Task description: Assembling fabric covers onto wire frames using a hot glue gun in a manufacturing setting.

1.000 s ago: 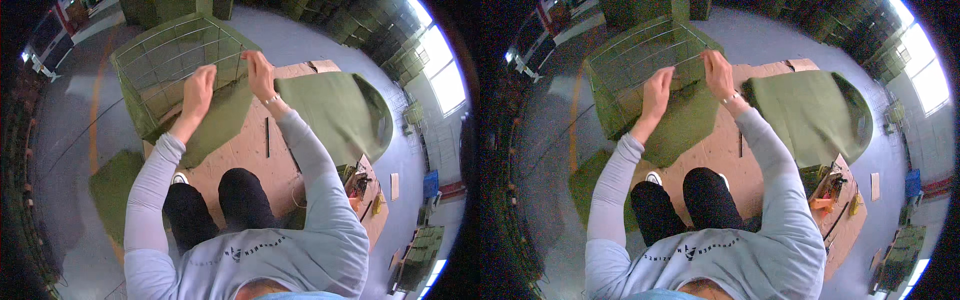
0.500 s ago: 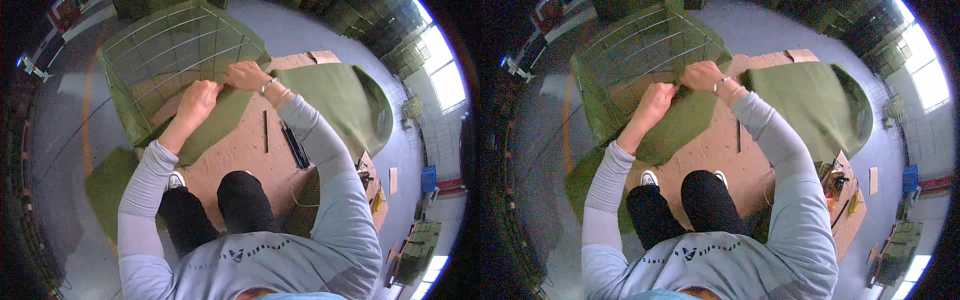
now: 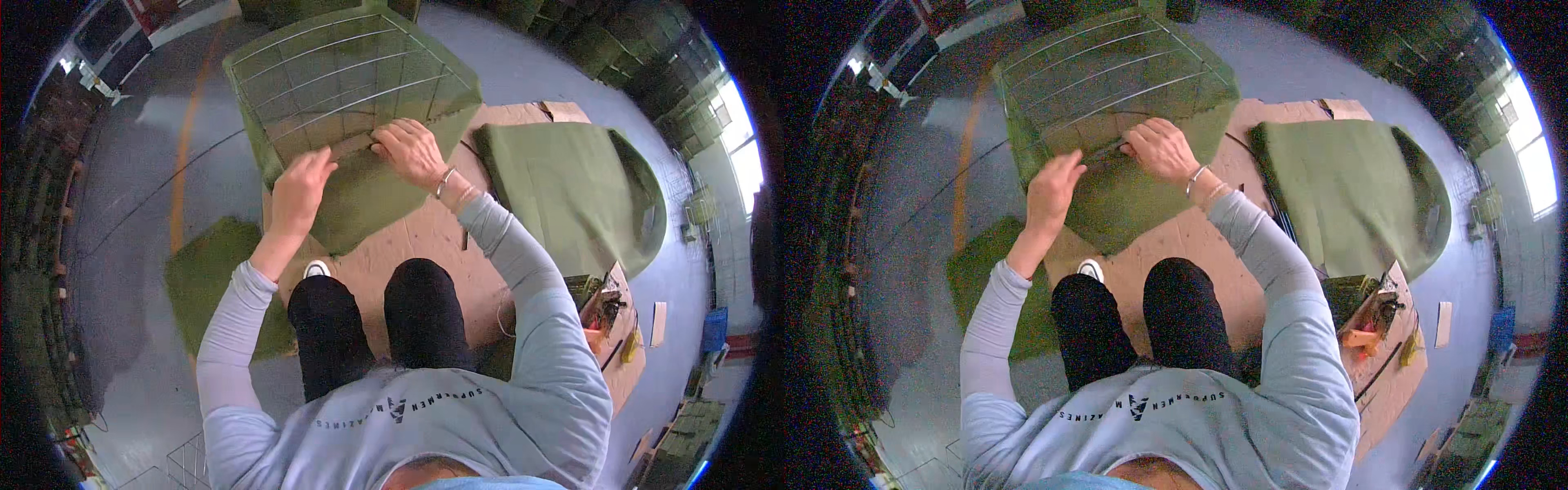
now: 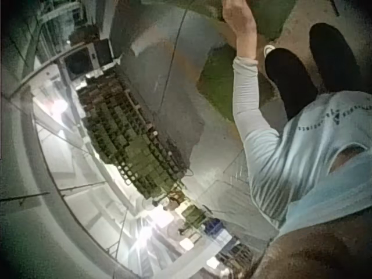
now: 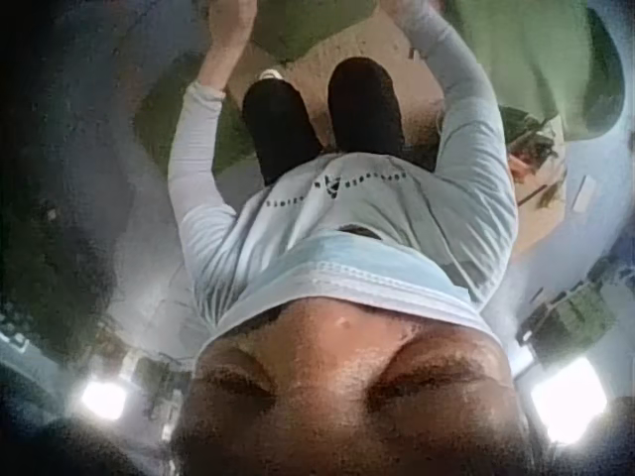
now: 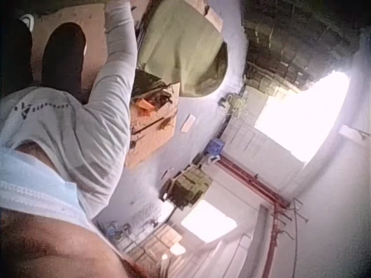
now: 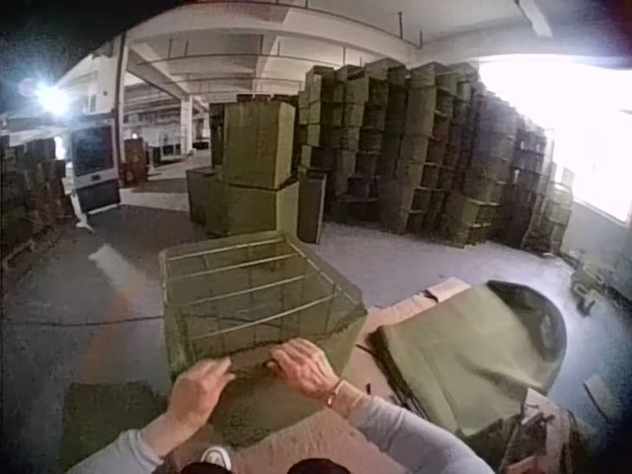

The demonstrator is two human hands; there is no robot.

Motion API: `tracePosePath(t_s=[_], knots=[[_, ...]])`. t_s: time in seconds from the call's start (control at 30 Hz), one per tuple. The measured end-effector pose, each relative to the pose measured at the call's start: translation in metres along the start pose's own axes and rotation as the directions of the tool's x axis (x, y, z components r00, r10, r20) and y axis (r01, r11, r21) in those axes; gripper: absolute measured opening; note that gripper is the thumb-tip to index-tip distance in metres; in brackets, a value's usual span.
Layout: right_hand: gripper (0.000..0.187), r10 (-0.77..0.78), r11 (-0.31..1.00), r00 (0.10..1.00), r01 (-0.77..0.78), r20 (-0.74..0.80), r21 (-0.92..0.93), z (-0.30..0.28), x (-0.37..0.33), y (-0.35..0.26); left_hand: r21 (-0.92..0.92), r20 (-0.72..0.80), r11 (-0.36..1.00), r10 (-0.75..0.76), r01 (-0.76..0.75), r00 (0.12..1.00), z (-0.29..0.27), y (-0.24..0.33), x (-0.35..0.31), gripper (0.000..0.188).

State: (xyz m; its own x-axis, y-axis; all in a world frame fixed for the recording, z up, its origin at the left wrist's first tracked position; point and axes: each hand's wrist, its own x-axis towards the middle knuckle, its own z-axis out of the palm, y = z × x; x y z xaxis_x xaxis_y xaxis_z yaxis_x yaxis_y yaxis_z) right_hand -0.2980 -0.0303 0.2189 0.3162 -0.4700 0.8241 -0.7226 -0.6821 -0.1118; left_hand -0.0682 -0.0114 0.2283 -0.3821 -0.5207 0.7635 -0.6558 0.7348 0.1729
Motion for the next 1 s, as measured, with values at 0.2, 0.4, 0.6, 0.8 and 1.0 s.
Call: tracePosePath(t_s=[0.2,0.4,0.6,0.8,1.0], knots=[[0.033,0.295,0.949,0.825,-0.195,0.482,-0.246,-0.004,0.023,-0.006,0.019,0.318,0.992,-0.126,0.127,0.940,0.005,-0.004,0.010,0.024],[0.043,0.345,0.937,0.629,-0.184,0.697,-0.298,0.013,0.042,0.011,-0.046,0.349,0.985,-0.141,0.167,0.926,0.011,-0.007,0.020,0.031],[0.038,0.155,0.973,0.385,-0.218,0.910,-0.073,0.046,0.051,0.038,-0.134,0.560,0.936,-0.199,0.324,0.804,0.009,-0.007,0.036,0.036],[0.016,0.101,0.978,0.965,-0.141,-0.243,-0.153,-0.015,0.003,0.032,-0.140,0.047,0.990,0.011,-0.004,0.999,0.017,0.016,0.016,0.023],[0.029,0.456,0.834,0.739,-0.159,0.496,-0.529,-0.043,0.007,0.053,0.030,0.404,0.997,-0.082,0.076,0.911,0.024,0.010,0.024,0.027]])
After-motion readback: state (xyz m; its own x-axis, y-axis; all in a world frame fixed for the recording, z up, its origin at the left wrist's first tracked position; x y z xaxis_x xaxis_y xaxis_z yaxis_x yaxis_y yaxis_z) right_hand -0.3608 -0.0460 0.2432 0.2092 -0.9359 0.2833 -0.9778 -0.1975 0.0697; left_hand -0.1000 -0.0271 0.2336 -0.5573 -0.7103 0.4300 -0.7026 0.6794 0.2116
